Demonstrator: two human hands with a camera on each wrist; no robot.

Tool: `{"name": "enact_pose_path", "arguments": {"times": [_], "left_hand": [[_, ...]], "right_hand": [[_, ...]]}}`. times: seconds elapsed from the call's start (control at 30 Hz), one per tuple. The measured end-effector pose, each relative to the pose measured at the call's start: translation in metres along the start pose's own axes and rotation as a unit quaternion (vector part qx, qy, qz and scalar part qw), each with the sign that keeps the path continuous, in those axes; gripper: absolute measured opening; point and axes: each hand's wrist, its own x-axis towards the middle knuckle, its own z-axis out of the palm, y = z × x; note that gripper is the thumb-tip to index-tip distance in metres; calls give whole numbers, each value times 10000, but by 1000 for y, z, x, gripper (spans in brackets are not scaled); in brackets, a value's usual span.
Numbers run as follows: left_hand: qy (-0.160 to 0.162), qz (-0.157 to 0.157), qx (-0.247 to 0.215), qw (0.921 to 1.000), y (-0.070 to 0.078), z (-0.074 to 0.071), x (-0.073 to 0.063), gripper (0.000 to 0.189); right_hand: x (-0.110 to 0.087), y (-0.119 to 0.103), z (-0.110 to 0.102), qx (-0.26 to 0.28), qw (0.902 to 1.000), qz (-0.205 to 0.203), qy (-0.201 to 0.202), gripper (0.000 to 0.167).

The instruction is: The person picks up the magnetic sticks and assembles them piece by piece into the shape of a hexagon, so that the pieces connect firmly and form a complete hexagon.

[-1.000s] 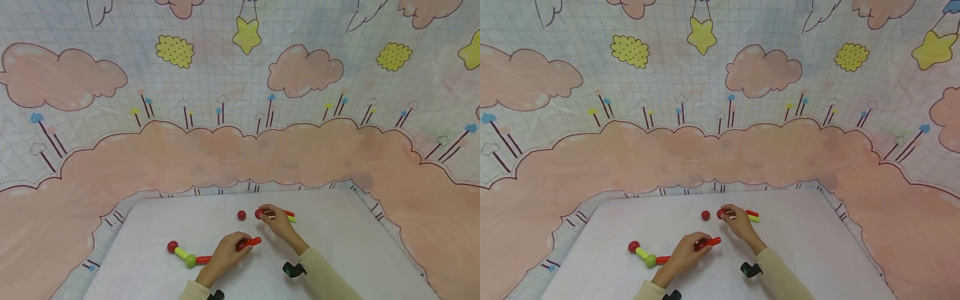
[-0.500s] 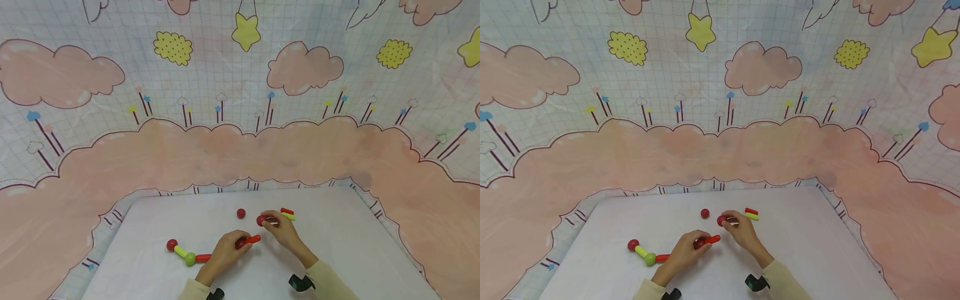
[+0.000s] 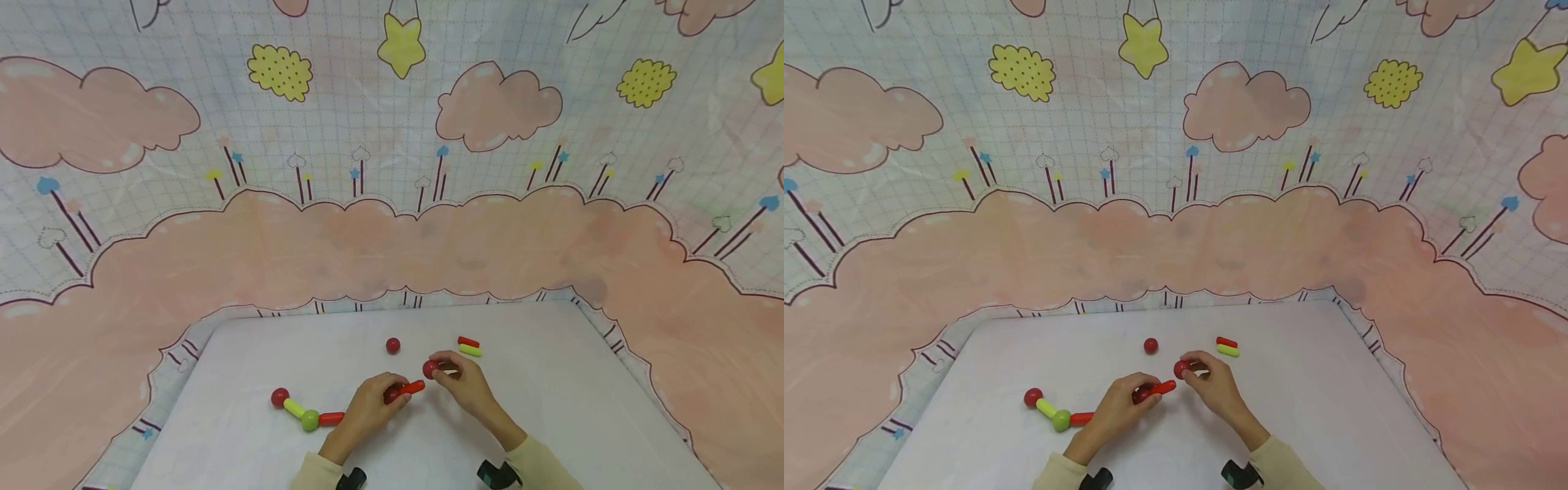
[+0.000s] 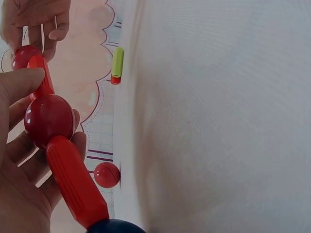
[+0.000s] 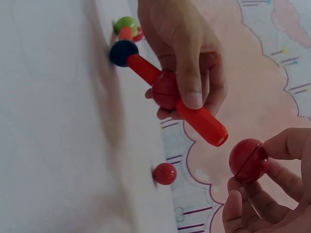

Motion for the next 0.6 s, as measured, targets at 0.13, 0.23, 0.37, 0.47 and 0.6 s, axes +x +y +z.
{"name": "enact_pose_path", "arguments": {"times": [0.13, 0.23, 0.37, 0.47, 0.6], "left_hand": [[-49, -54, 0, 10000, 0, 0, 0, 22], [-98, -123, -13, 9999, 1, -1, 0, 22], [-85, -155, 39, 9998, 1, -1, 0, 22], [-54, -152, 70, 9998, 0, 0, 0, 22], [-28, -107, 45, 9999, -1, 0, 0, 21]], "right_hand": [[-3, 1, 1, -2, 10000, 79, -38, 24], [-5, 3, 2, 5, 9999, 115, -77, 25], [-6, 5, 3, 19, 9998, 154, -136, 26], [-6, 5, 3, 75, 9997, 180, -161, 27], [-7, 6, 3, 234, 9992, 198, -239, 28]]}}
